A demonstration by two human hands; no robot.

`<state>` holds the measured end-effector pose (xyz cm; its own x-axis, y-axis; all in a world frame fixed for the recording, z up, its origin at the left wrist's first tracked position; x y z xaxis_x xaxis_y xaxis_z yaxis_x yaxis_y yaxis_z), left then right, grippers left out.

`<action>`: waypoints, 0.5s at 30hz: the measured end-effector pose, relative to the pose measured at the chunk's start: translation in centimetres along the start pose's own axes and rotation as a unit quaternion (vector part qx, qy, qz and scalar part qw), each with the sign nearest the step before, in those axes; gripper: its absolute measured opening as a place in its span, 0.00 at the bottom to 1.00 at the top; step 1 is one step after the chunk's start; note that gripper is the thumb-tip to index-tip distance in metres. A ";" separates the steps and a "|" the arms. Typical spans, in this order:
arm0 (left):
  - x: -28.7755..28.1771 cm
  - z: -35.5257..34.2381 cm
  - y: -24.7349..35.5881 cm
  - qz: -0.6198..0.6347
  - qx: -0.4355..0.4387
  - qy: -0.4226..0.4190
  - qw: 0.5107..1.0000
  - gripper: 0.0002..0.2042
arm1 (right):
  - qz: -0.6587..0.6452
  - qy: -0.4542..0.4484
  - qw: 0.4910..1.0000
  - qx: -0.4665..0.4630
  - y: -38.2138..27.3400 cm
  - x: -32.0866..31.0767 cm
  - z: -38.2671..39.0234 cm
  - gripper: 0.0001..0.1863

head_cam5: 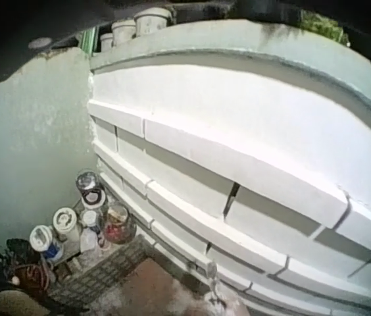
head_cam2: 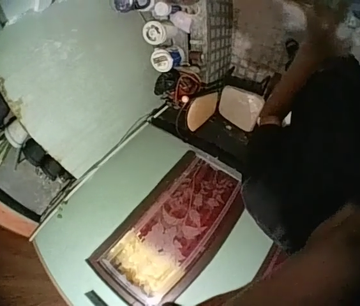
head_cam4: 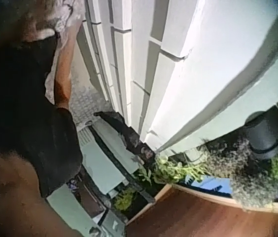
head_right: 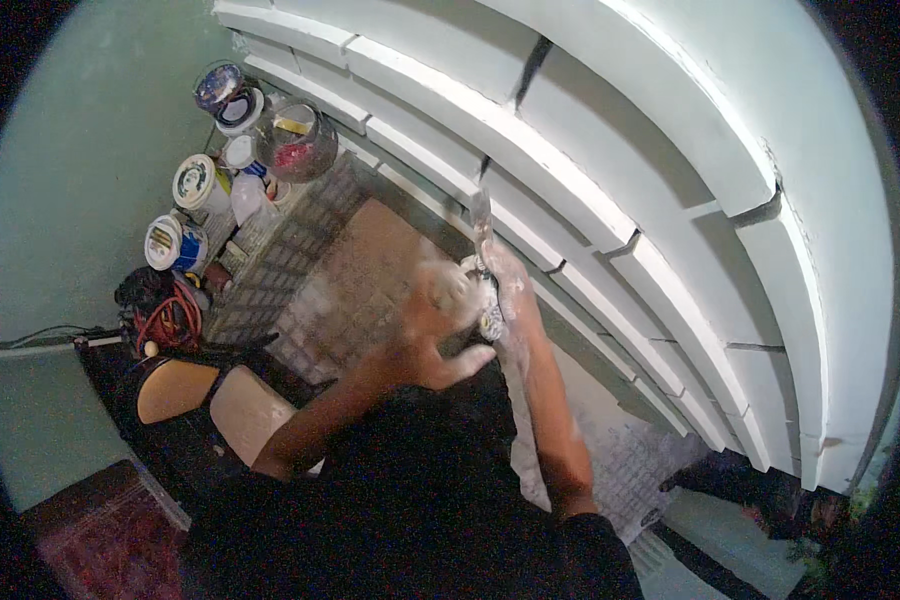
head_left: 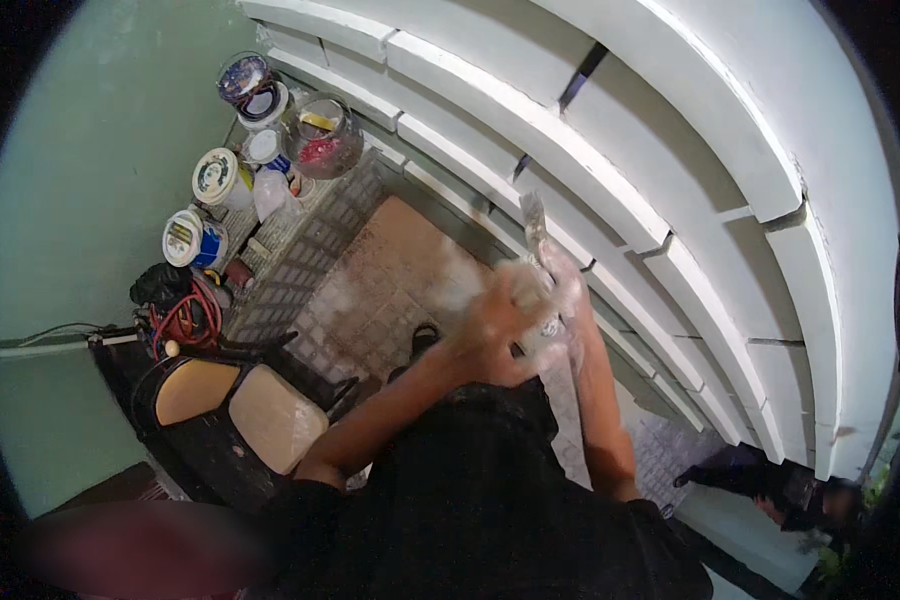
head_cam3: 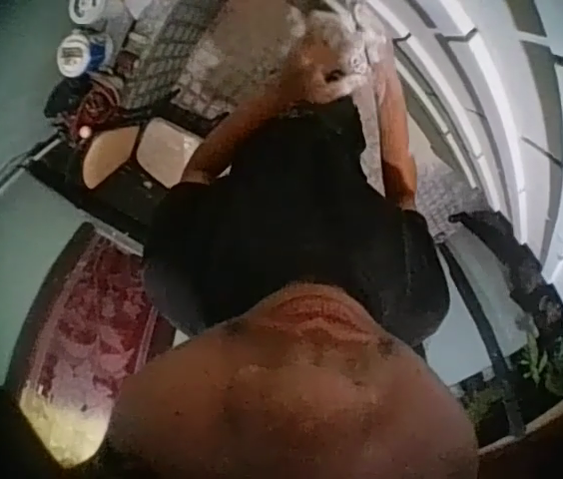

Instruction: Applying plaster or filler to gaps in a decorative wall feature using putty knives.

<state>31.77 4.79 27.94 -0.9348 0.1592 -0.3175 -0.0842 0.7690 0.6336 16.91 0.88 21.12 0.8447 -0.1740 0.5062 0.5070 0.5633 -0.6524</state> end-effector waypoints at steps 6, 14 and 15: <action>0.2 -1.6 -6.1 -0.049 -0.451 -0.060 0.889 0.16 | 0.424 0.023 0.901 -0.094 -9.9 -5.9 0.8 0.12; 15.0 -7.6 -9.0 -0.146 -0.102 0.056 0.982 0.14 | 0.614 0.080 0.759 -0.204 -16.8 -13.4 0.1 0.24; 16.8 -8.3 -9.4 -0.151 -0.110 0.063 0.980 0.14 | 0.624 0.076 0.748 -0.214 -17.1 -12.8 0.7 0.23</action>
<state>13.99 -4.94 22.53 -0.8901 -0.1428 -0.4329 -0.4223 0.6155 0.6654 -2.64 -5.91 26.21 0.6996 0.1628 -0.6957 -0.7107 0.0584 -0.7011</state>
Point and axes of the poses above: each hand's wrist, its own z-axis away from the middle knuckle, its own x-axis out of the palm, y = z × x, the point moved 3 cm from there along -z, towards the middle knuckle, and after that the axes turned 7 degrees about x, right-handed, at the moved point
